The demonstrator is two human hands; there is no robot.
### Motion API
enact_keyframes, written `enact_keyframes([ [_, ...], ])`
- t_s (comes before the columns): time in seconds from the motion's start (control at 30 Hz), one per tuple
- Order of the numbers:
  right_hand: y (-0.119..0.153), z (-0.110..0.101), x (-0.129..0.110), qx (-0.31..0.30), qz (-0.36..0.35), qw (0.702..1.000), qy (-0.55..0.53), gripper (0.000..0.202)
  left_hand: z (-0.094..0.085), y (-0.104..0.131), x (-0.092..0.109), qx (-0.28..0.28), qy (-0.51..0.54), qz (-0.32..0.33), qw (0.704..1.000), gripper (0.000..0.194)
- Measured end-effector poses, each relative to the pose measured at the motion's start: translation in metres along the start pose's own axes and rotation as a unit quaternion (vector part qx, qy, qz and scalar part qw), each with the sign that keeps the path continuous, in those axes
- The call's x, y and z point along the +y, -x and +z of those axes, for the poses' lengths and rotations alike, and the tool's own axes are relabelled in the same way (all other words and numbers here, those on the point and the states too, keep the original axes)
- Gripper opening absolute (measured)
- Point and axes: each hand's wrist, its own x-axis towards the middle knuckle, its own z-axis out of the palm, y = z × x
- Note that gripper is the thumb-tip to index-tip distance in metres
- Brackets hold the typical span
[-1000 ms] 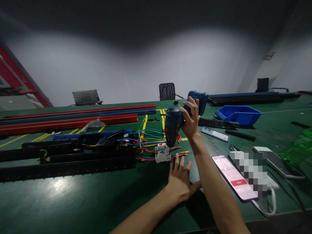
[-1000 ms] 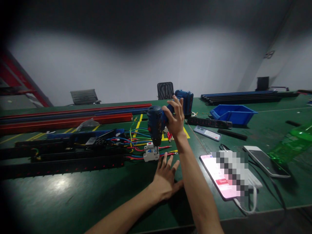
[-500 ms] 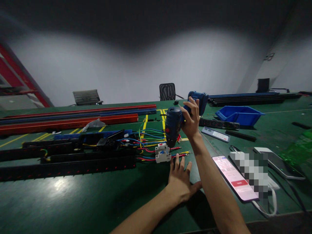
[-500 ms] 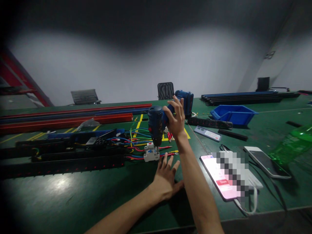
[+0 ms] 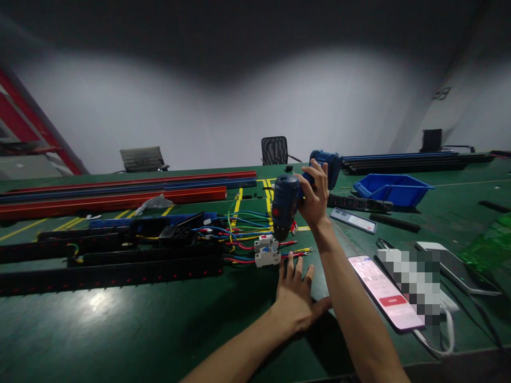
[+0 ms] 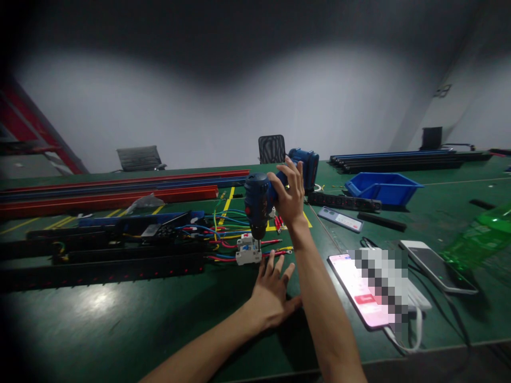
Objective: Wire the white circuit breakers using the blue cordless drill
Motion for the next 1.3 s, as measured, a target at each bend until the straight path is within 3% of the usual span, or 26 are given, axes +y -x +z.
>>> enact_keyframes([
  [0.2, -0.0003, -0.0014, -0.0022, 0.023, -0.022, 0.999, -0.016, 0.066, 0.0023, 0.0004, -0.0011, 0.014, 0.007, 0.006, 1.0, 0.088],
  [0.4, -0.0006, -0.002, -0.0016, 0.007, -0.01, 1.0, -0.01, 0.074, 0.0067, -0.0003, -0.0039, 0.022, 0.009, 0.009, 1.0, 0.087],
  [0.6, -0.001, -0.003, -0.0012, -0.012, -0.004, 1.0, 0.008, 0.065, 0.007, -0.0006, -0.0048, 0.024, 0.007, 0.013, 1.0, 0.088],
  [0.87, 0.0001, -0.0007, -0.0025, -0.016, 0.003, 0.999, 0.035, 0.037, 0.0068, -0.0007, -0.0034, 0.017, -0.007, 0.009, 1.0, 0.088],
  [1.3, -0.0008, -0.0011, -0.0052, 0.01, -0.007, 0.997, 0.071, 0.029, 0.0014, 0.0012, -0.0014, 0.01, 0.018, 0.008, 1.0, 0.09],
])
